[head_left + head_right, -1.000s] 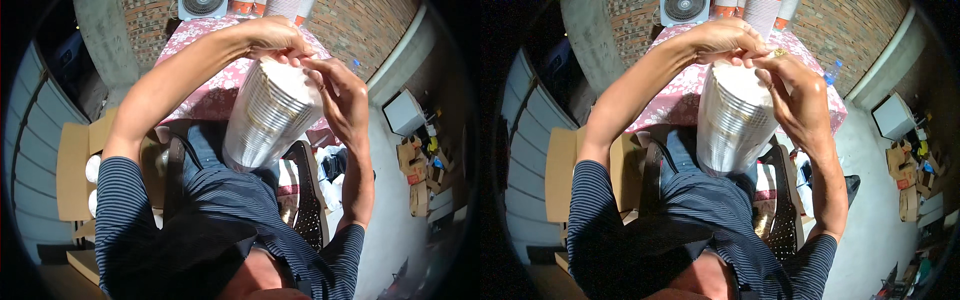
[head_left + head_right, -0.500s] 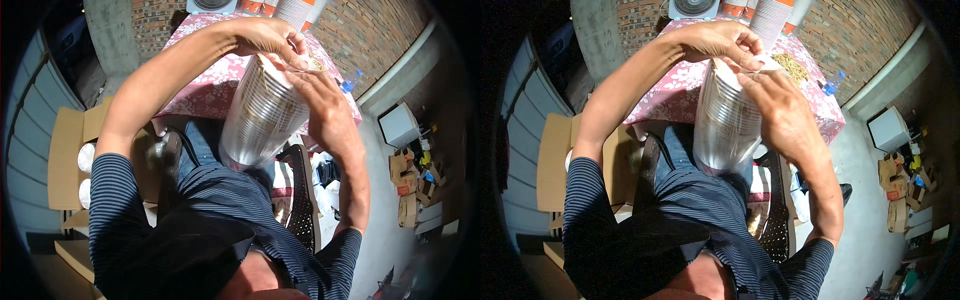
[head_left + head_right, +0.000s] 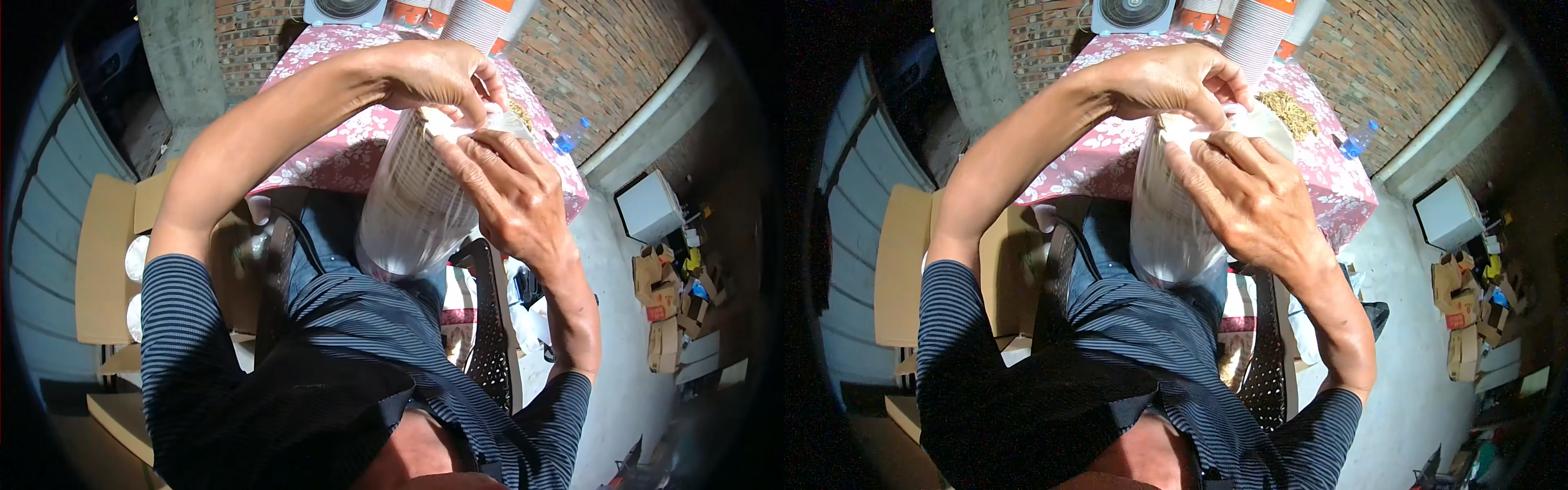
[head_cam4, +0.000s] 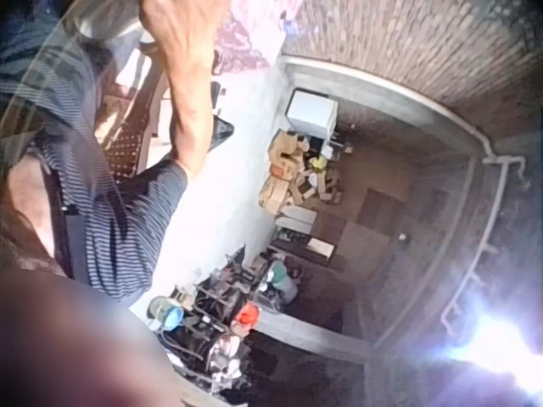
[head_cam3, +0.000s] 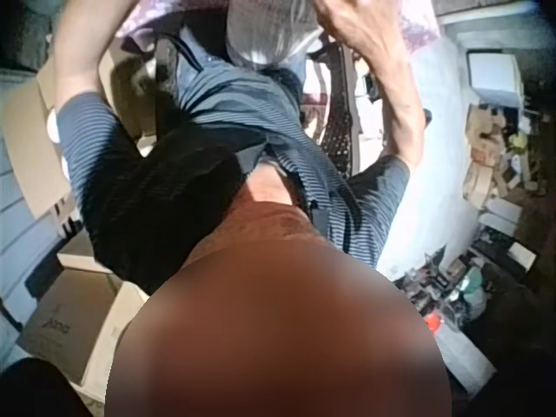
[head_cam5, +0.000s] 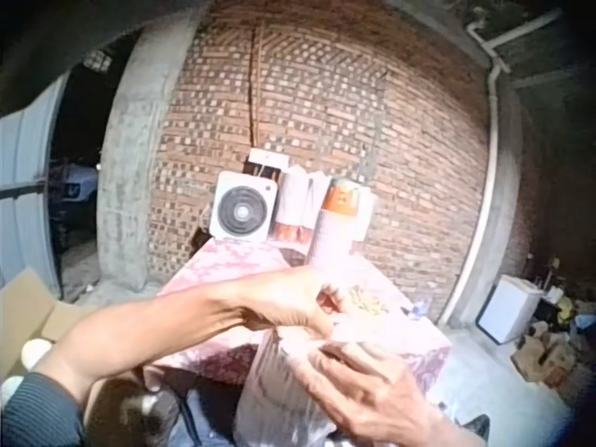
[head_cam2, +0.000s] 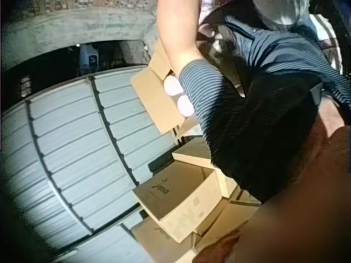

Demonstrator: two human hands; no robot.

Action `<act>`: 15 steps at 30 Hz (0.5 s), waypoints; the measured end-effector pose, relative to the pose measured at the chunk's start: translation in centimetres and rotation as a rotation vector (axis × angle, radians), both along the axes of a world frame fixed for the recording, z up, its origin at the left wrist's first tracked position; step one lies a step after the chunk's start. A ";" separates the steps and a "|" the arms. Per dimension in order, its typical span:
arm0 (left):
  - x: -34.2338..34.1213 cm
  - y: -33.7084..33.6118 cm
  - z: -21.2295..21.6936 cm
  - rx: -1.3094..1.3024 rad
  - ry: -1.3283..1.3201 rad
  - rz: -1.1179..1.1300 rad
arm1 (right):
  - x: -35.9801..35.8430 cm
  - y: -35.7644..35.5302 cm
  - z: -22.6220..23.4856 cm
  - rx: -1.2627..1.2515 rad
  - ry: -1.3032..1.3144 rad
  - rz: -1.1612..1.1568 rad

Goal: Tying string to paper cups and packing them into bags and cardboard boxes.

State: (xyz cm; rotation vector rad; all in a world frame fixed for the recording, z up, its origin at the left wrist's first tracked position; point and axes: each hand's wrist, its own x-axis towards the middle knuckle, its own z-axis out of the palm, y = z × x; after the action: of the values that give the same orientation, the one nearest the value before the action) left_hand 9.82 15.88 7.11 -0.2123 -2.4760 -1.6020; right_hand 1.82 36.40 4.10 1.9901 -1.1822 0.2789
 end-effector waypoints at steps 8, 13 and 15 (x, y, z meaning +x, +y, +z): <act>1.0 0.4 0.4 -0.380 0.170 0.013 | -3.2 0.5 3.1 0.017 -1.267 0.167; 0.8 0.9 -0.2 -0.550 0.415 0.071 | -7.5 -2.2 1.3 0.371 -1.252 0.058; 1.0 1.1 -0.7 -0.628 0.437 0.109 | -6.8 -2.4 1.0 0.329 -1.312 0.031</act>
State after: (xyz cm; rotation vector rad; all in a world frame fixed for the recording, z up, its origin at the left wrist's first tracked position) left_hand 10.87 16.96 6.43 -0.4456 -2.4839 -0.6049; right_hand -4.95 33.98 5.12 2.0491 -2.0380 1.6650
